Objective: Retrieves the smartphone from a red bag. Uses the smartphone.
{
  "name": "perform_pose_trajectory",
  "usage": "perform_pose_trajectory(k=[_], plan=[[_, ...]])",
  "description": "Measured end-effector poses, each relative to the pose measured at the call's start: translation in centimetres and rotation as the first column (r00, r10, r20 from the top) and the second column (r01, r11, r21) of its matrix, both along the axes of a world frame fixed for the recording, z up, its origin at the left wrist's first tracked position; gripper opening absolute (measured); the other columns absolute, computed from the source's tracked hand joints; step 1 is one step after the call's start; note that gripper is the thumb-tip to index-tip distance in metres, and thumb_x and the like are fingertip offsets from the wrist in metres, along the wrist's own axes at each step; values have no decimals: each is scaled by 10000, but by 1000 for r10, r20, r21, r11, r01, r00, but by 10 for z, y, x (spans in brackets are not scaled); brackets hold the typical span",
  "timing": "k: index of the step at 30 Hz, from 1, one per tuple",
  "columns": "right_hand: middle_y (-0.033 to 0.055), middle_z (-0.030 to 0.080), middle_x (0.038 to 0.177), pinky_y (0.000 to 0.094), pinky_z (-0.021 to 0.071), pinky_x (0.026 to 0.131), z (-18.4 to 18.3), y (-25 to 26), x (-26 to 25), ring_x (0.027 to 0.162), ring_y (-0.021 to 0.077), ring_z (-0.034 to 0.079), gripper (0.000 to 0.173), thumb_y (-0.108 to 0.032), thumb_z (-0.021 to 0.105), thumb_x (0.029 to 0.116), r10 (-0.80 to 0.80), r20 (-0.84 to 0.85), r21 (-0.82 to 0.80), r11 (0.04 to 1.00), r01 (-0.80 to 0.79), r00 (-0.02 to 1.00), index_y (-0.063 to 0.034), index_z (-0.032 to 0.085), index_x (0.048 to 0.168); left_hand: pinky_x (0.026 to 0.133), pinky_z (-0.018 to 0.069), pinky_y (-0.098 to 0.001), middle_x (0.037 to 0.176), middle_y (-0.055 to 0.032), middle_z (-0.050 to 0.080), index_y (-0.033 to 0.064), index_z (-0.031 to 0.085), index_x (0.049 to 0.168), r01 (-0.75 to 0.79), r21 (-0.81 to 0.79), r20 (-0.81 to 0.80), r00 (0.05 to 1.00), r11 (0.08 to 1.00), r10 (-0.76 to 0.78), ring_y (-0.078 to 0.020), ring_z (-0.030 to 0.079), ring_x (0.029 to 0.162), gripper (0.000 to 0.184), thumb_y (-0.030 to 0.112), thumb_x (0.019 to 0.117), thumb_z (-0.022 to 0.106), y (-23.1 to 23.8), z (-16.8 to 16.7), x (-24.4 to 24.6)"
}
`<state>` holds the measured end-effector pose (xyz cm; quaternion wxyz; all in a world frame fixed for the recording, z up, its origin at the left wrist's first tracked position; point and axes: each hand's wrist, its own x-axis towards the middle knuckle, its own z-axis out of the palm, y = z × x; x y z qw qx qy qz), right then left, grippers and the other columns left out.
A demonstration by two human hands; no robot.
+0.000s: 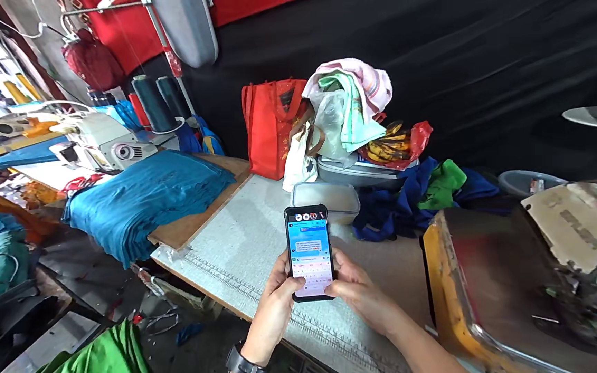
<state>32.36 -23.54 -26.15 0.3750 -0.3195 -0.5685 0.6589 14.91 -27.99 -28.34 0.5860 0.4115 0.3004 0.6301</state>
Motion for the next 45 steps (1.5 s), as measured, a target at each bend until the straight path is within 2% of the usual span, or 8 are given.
perform_pose_trajectory(k=[3, 5, 13, 21, 33, 36, 40, 45], plan=[[122, 672, 1267, 360, 577, 968, -1, 0, -1, 1126, 189, 686, 740, 15, 578, 789, -17, 2, -4, 1000, 17, 1000, -65, 375, 1495, 971, 573, -419, 1239, -153, 659, -23, 350, 1464, -1, 5, 2, 1000, 1000, 1, -225, 689, 1098, 536, 7, 935, 431, 1, 0, 0], [120, 686, 1223, 355, 580, 953, -2, 0, -1, 1094, 183, 695, 668, 24, 572, 794, -35, 7, -7, 999, 35, 999, -41, 423, 1442, 970, 573, -421, 1237, -154, 660, -15, 360, 1456, -1, 5, 10, 1000, 1000, 1, -225, 691, 1094, 532, 6, 930, 442, 0, -1, 0], [114, 666, 1282, 363, 573, 977, -2, 0, 0, 1138, 186, 681, 729, 32, 564, 791, -10, 27, 0, 1000, 10, 1000, -85, 388, 1489, 981, 567, -417, 1234, -159, 666, -40, 371, 1466, 8, 30, 15, 1000, 1000, -8, -223, 691, 1096, 557, -8, 917, 456, 1, -2, -1], [119, 654, 1305, 364, 566, 991, -4, 2, 0, 1162, 192, 670, 735, 35, 560, 786, -3, 24, 7, 1000, 3, 1000, -82, 391, 1492, 985, 563, -426, 1233, -158, 664, -30, 366, 1470, 8, 26, -32, 999, 1000, -7, -227, 687, 1100, 576, -17, 902, 462, 1, -3, -2], [102, 671, 1273, 349, 563, 988, -6, 4, 1, 1138, 169, 675, 613, 0, 509, 873, -29, 33, 26, 999, 28, 999, -80, 429, 1476, 1003, 551, -412, 1263, -155, 652, -31, 362, 1489, 19, 20, -33, 999, 1000, -19, -215, 673, 1125, 602, -51, 890, 416, 1, -3, -3], [110, 676, 1264, 359, 560, 990, -7, 4, 1, 1135, 181, 677, 601, -8, 505, 875, -36, 21, 22, 999, 35, 999, -80, 438, 1468, 994, 555, -401, 1257, -154, 664, -41, 397, 1482, 7, 6, -15, 1000, 1000, -7, -207, 678, 1115, 592, -57, 890, 406, 2, -2, -3], [119, 695, 1239, 364, 579, 969, -6, 3, 1, 1107, 199, 697, 628, -8, 566, 861, -50, 34, 46, 998, 48, 998, -81, 443, 1473, 1000, 550, -391, 1268, -146, 660, -37, 394, 1484, 26, 12, -16, 1000, 1000, -25, -194, 673, 1124, 604, -81, 882, 391, 2, -2, -3], [84, 672, 1266, 301, 582, 975, -4, -3, -4, 1122, 137, 690, 769, -9, 687, 815, -61, 133, 142, 989, 42, 989, -49, 326, 1493, 1001, 549, -395, 1283, -145, 643, -27, 355, 1507, 46, -2, 15, 999, 999, -46, -199, 666, 1134, 585, -27, 922, 380, 2, -2, -3]])
